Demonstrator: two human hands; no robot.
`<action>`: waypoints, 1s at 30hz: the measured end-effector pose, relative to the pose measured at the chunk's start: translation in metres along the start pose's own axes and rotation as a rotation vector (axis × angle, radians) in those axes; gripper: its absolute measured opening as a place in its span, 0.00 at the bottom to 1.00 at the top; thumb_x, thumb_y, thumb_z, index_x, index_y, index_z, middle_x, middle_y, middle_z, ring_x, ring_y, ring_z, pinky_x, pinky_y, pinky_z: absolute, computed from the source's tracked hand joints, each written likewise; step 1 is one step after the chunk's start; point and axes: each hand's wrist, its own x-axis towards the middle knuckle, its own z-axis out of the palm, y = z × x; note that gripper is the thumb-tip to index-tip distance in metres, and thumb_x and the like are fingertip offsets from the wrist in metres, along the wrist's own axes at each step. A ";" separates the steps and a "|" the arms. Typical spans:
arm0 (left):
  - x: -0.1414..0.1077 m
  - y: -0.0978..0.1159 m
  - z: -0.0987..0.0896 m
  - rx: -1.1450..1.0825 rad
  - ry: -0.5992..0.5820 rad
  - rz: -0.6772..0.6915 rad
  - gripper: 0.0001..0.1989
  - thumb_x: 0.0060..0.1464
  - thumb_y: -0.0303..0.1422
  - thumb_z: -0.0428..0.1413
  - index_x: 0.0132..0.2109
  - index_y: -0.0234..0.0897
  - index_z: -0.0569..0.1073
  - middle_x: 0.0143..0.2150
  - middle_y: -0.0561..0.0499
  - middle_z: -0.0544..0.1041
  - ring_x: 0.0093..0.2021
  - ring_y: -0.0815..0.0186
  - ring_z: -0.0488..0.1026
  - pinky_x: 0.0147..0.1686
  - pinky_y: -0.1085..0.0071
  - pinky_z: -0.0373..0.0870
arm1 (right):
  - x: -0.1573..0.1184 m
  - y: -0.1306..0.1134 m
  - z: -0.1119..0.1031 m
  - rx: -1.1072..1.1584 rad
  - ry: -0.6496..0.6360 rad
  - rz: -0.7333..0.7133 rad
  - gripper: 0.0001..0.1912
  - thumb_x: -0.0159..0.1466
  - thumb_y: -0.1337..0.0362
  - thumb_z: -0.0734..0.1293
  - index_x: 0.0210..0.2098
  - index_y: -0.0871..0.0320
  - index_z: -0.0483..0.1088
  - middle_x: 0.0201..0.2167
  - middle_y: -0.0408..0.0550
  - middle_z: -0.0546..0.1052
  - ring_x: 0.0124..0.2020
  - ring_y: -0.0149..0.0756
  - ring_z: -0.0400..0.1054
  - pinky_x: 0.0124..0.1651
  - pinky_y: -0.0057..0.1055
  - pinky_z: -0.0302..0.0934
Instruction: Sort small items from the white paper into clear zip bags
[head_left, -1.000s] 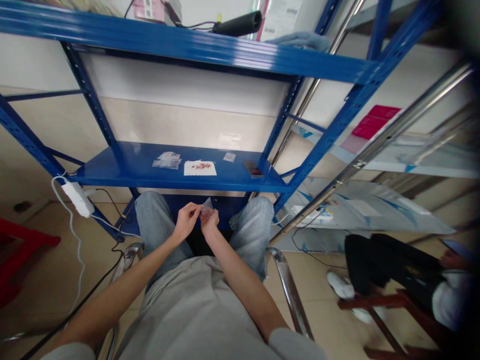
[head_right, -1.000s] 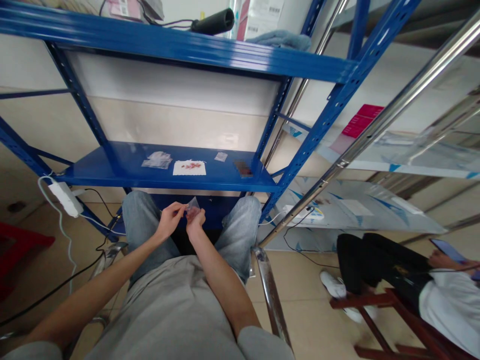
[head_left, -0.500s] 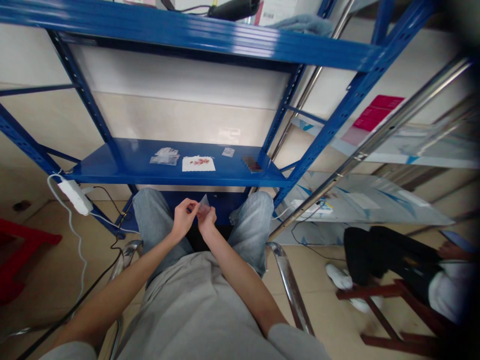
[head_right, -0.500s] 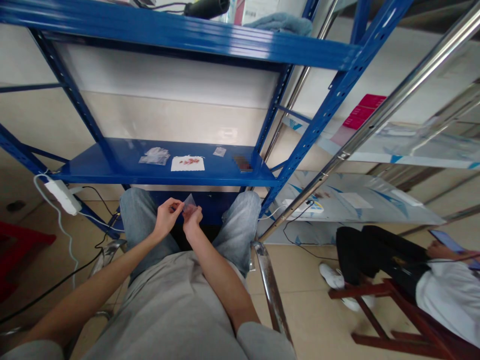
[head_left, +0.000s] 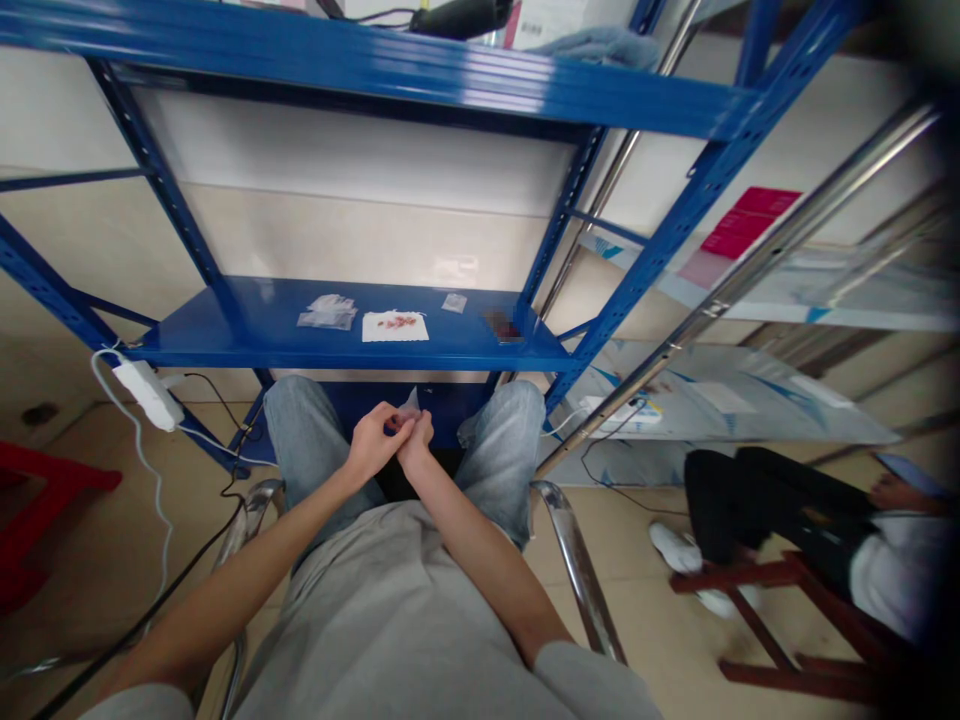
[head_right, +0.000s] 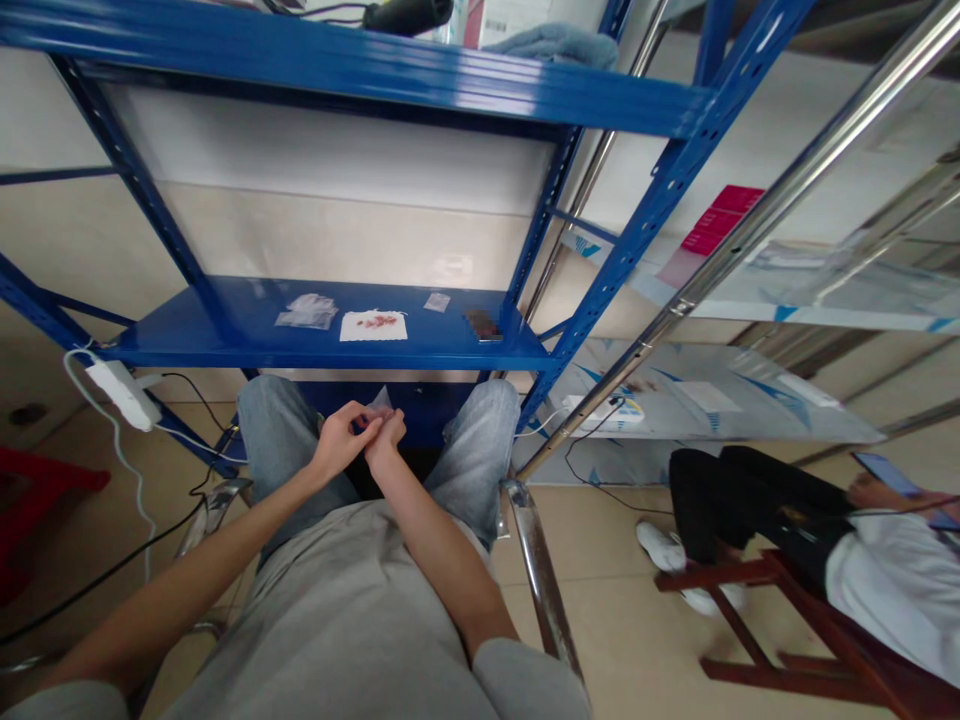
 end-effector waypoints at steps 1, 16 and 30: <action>0.000 0.000 0.000 0.024 -0.010 0.008 0.07 0.59 0.36 0.57 0.36 0.38 0.77 0.35 0.51 0.75 0.33 0.66 0.72 0.33 0.70 0.65 | -0.001 -0.001 0.001 0.012 0.023 0.022 0.18 0.69 0.57 0.54 0.23 0.53 0.59 0.14 0.40 0.65 0.19 0.36 0.67 0.24 0.30 0.65; 0.005 -0.004 -0.002 -0.093 0.039 -0.044 0.08 0.58 0.33 0.55 0.33 0.39 0.78 0.35 0.49 0.76 0.35 0.64 0.73 0.37 0.68 0.67 | -0.016 -0.021 0.018 0.164 0.183 0.252 0.22 0.71 0.62 0.49 0.21 0.54 0.58 0.13 0.40 0.64 0.15 0.31 0.63 0.22 0.27 0.62; 0.132 -0.053 -0.037 -1.079 0.349 -0.518 0.16 0.44 0.41 0.67 0.31 0.34 0.72 0.19 0.61 0.66 0.15 0.76 0.59 0.20 0.74 0.63 | 0.094 -0.116 0.061 0.197 -0.264 0.129 0.21 0.68 0.62 0.53 0.19 0.54 0.45 0.12 0.33 0.46 0.12 0.25 0.36 0.14 0.25 0.34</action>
